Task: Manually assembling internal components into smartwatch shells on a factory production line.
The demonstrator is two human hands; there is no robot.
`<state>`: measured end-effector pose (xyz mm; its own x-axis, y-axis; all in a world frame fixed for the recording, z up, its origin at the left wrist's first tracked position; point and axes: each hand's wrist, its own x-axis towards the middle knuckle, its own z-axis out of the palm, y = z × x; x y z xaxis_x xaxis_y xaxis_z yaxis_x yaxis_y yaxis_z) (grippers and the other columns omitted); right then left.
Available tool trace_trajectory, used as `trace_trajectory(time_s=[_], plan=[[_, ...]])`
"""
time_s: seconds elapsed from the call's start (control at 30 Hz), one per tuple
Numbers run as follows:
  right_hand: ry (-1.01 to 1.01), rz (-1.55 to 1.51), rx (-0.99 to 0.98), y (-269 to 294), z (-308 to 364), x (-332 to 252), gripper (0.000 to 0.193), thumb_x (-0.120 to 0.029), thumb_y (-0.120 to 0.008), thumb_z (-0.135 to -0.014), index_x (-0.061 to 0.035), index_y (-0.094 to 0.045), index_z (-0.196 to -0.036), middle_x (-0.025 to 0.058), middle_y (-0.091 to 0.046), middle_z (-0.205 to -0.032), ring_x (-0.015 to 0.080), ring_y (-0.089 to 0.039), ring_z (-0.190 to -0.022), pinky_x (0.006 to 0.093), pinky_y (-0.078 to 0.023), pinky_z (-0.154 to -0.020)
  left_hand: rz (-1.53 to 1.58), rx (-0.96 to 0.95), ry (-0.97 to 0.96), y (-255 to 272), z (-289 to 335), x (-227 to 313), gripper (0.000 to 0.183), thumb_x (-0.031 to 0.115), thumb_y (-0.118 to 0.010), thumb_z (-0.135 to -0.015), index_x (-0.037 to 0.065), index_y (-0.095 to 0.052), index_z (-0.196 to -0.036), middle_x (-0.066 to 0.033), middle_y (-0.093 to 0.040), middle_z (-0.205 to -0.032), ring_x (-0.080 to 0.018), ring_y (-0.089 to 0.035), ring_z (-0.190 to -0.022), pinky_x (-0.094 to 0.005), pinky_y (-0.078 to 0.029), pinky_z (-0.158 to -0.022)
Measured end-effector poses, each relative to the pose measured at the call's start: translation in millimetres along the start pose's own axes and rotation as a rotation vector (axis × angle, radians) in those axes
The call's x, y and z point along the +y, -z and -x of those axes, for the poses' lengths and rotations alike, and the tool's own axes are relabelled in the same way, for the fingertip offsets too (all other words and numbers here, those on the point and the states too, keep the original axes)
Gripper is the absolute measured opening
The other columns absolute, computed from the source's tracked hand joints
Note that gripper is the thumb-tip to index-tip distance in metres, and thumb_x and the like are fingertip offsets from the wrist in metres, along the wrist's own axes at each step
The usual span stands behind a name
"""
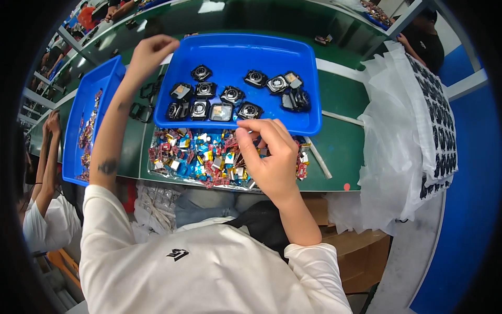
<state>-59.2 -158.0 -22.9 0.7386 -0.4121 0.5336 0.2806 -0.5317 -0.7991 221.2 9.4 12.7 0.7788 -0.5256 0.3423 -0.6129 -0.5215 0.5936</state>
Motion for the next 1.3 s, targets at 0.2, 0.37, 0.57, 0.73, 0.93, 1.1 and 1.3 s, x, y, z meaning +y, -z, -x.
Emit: trace_trajectory(time_s=[0.2, 0.37, 0.57, 0.73, 0.93, 1.1, 1.3], plan=[[0.056, 0.031, -0.018, -3.2, 0.3, -3.2, 0.008, -0.004, -0.067, -0.076, -0.0023, -0.065, -0.083, 0.0069, -0.064, -0.075, 0.0167, -0.055, -0.063, 0.0274, -0.042, -0.053, -0.056, -0.24, -0.349, 4.6, 148.4, 90.3, 0.024, 0.006, -0.073, -0.065, 0.005, -0.069, -0.088, -0.0055, -0.054, -0.072, -0.0214, -0.05, -0.071, -0.032, -0.041, -0.064], [0.166, 0.056, -0.081, -7.6, 6.2, -13.4, 0.007, -0.002, -0.068, -0.072, -0.0008, -0.065, -0.078, 0.0086, -0.065, -0.076, 0.0213, -0.058, -0.07, 0.0305, -0.045, -0.061, -0.106, -0.185, -0.264, -12.0, 180.5, 86.2, 0.018, 0.005, -0.072, -0.065, 0.004, -0.067, -0.082, -0.0058, -0.052, -0.076, -0.0232, -0.05, -0.077, -0.0345, -0.044, -0.066], [0.293, 0.058, -0.115, -12.3, 9.6, -21.6, 0.015, -0.003, -0.072, -0.067, -0.0033, -0.065, -0.081, 0.0069, -0.065, -0.079, 0.02, -0.057, -0.071, 0.0288, -0.044, -0.06, 0.231, 0.019, -0.076, -13.8, 180.9, 90.1, 0.012, 0.001, -0.072, -0.069, 0.002, -0.067, -0.08, -0.0054, -0.061, -0.071, -0.013, -0.053, -0.061, -0.026, -0.043, -0.053], [0.376, 0.108, -0.109, -23.1, 11.3, -25.5, 0.018, -0.005, -0.073, -0.064, -0.0041, -0.064, -0.079, 0.0072, -0.063, -0.078, 0.0239, -0.057, -0.07, 0.0324, -0.045, -0.062, 0.906, -0.032, 0.23, -23.5, 182.3, 110.1, 0.008, 0.001, -0.07, -0.078, -0.004, -0.065, -0.079, -0.0046, -0.064, -0.073, -0.0039, -0.055, -0.063, -0.0164, -0.042, -0.054], [0.129, -0.066, -0.207, -16.0, 14.7, -27.6, 0.007, -0.003, -0.069, -0.07, -0.0033, -0.064, -0.074, 0.0051, -0.064, -0.071, 0.0172, -0.056, -0.062, 0.0268, -0.041, -0.055, 1.087, -0.086, 0.296, -28.6, 189.4, 103.6, 0.008, 0.004, -0.071, -0.078, -0.002, -0.065, -0.078, -0.0029, -0.063, -0.074, -0.0042, -0.055, -0.065, -0.017, -0.042, -0.057], [-0.053, -0.18, -0.226, -12.4, 16.1, -24.6, 0.004, -0.004, -0.068, -0.073, -0.0029, -0.065, -0.076, 0.003, -0.064, -0.071, 0.0091, -0.055, -0.059, 0.0223, -0.037, -0.049, 1.181, -0.031, 0.281, -34.1, 196.5, 96.9, 0.009, 0.006, -0.067, -0.082, -0.002, -0.066, -0.085, -0.0036, -0.063, -0.075, -0.0044, -0.052, -0.064, -0.0174, -0.04, -0.056], [-0.099, -0.178, -0.132, -5.7, 16.8, -21.4, 0.006, 0.0, -0.067, -0.076, -0.0004, -0.065, -0.082, 0.0037, -0.064, -0.079, 0.0054, -0.05, -0.063, 0.0186, -0.039, -0.056, 1.366, 0.107, 0.275, -27.1, 187.5, 98.6, 0.039, 0.001, -0.052, -0.088, -0.001, -0.045, -0.126, -0.0145, -0.062, -0.102, -0.0055, -0.047, -0.057, -0.0194, -0.041, -0.052]])
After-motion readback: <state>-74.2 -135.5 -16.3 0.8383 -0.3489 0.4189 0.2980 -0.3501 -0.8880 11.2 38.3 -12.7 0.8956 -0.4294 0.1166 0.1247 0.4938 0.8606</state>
